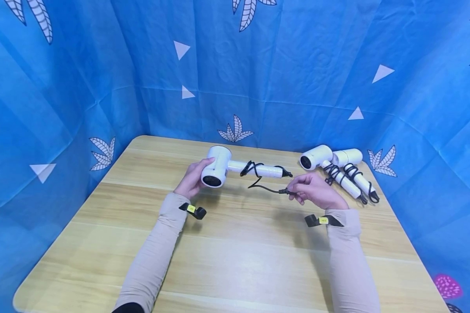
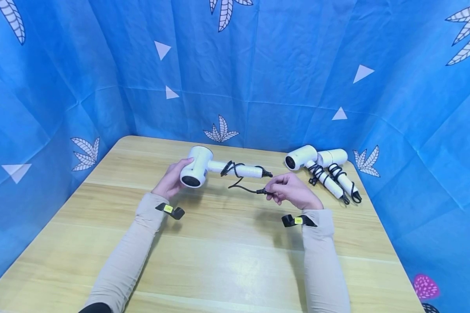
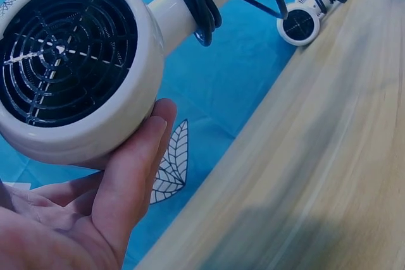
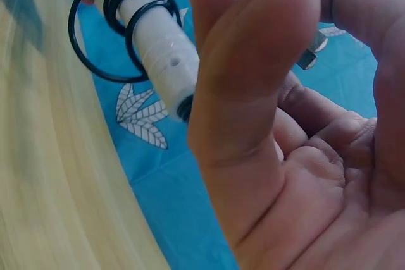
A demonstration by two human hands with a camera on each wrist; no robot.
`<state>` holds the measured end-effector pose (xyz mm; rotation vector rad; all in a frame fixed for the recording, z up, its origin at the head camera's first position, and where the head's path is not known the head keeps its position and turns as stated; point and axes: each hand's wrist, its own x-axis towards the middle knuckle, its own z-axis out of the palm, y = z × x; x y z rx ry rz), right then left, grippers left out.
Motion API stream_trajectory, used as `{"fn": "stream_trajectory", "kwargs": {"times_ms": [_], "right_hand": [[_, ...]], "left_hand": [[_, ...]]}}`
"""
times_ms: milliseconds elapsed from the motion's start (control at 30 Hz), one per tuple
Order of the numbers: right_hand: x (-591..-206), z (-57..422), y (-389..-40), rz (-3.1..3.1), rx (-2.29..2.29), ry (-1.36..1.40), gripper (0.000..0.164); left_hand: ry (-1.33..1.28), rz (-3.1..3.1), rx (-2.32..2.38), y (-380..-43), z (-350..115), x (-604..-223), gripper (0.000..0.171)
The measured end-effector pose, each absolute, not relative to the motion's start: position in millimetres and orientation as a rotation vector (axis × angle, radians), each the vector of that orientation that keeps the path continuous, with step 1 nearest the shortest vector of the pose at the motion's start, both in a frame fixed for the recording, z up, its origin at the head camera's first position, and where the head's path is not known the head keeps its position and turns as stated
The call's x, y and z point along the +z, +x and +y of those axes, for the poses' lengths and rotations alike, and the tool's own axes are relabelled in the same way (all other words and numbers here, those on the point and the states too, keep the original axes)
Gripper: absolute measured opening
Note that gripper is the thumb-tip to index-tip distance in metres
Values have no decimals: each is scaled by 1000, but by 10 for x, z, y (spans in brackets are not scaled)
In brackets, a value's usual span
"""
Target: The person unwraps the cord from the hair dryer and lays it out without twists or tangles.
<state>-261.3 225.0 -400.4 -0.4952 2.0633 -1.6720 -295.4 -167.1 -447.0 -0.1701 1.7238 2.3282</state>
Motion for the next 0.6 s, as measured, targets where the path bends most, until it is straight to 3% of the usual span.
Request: {"fn": "stream_trajectory", "kwargs": {"times_ms": [600], "right_hand": [[-4207, 2331, -2719, 2045, -1603, -352, 15]], "left_hand": [[-197, 1719, 2325, -2956, -1682, -4442, 48]]}}
